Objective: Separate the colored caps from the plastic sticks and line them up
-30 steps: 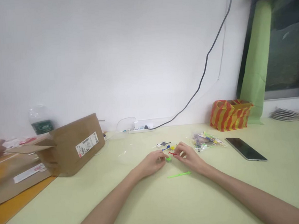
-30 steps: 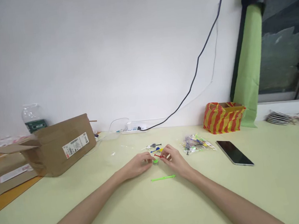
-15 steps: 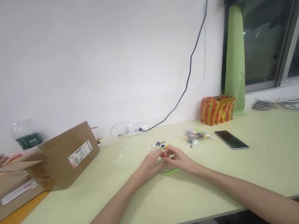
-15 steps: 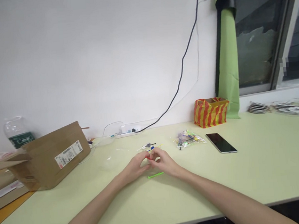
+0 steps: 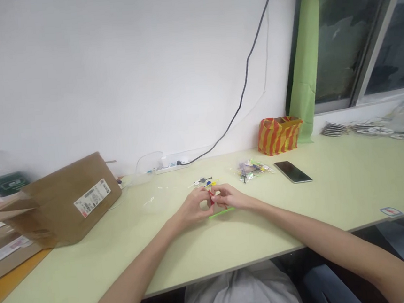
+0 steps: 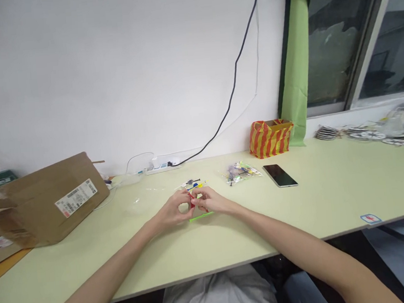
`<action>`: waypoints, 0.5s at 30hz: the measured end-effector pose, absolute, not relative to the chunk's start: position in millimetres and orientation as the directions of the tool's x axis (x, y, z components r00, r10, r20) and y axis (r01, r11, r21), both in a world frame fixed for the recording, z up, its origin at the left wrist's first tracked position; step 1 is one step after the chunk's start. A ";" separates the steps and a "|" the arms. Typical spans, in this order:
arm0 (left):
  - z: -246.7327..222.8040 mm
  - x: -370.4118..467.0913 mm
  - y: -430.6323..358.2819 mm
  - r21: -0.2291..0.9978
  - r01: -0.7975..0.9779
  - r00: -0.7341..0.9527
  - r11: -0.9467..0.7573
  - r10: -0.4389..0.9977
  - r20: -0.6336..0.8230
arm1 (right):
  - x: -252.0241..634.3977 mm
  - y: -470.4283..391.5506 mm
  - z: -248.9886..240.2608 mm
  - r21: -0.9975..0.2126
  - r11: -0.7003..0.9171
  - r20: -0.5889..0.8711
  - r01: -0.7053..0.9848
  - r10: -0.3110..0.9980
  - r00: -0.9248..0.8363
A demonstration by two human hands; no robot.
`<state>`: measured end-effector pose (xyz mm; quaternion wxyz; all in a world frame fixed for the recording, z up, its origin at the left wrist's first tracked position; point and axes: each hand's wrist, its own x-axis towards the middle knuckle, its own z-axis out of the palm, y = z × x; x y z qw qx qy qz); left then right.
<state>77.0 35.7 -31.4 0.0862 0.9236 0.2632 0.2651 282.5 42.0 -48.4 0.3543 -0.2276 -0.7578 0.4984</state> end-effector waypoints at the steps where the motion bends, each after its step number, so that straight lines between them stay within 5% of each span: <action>1: -33.3 75.9 37.7 0.289 0.444 0.718 -0.848 0.530 0.451 | 285.4 44.2 -49.4 -0.919 0.394 0.291 0.003 0.684 -0.668; 4: -38.2 73.6 43.2 0.263 0.486 0.716 -0.833 0.552 0.426 | 289.9 52.2 -57.1 -0.921 0.390 0.281 0.011 0.682 -0.675; 9: -39.1 72.4 48.4 0.176 0.546 0.729 -0.819 0.568 0.383 | 287.5 65.6 -70.5 -0.934 0.349 0.285 0.068 0.850 -0.443; 15: -41.4 69.8 51.7 0.074 0.587 0.723 -0.806 0.563 0.401 | 298.2 75.5 -72.4 -0.961 0.241 0.266 -0.138 0.941 -0.211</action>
